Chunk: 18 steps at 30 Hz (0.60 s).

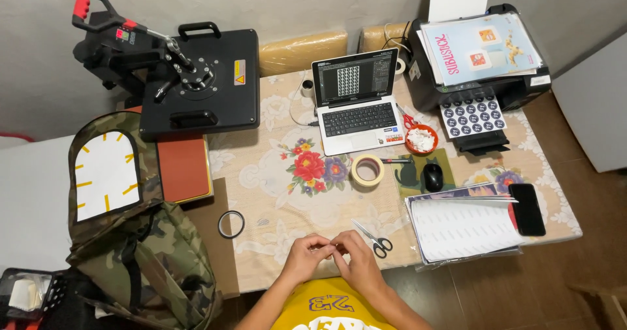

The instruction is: The person collects a printed sheet of stickers from a printer, rolls the sheet, and then positions a camouflage backpack on a workspace to prepare for heat-press printing by covering it with a protective sheet.

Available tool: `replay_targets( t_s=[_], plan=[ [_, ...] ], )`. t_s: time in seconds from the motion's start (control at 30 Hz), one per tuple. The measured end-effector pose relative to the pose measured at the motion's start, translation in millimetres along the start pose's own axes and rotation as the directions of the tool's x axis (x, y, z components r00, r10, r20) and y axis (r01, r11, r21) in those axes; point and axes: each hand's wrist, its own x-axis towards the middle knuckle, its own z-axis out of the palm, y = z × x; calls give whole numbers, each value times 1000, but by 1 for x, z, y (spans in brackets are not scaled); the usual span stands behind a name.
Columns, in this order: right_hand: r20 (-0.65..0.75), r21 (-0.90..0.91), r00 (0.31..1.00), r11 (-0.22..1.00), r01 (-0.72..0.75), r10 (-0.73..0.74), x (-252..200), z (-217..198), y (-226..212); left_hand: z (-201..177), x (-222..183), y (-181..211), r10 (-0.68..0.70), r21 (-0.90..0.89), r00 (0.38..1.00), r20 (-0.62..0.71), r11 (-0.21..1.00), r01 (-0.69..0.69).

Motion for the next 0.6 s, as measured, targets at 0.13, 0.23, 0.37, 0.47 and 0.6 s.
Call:
replay_targets(
  t_s=[0.13, 0.23, 0.37, 0.47, 0.6],
  plan=[
    [24, -50, 989, 988, 149, -148, -1, -2, -15, -9, 6, -17, -113, -219, 992, 59, 968, 123],
    [-4, -36, 967, 966, 256, -256, -1, 0, -21, -12, 15, -48, -222, -526, 965, 136, 810, 260],
    [-24, -44, 956, 956, 290, -291, -1, 1, -20, -12, 16, -71, -177, -624, 969, 171, 742, 245],
    [-77, -73, 942, 944, 321, -326, 0, 3, -23, -9, 9, -70, -209, -663, 954, 215, 686, 300],
    [-153, -97, 927, 938, 332, -343, 1, 6, -27, -10, -6, -35, -232, -640, 932, 277, 679, 360]
  ],
)
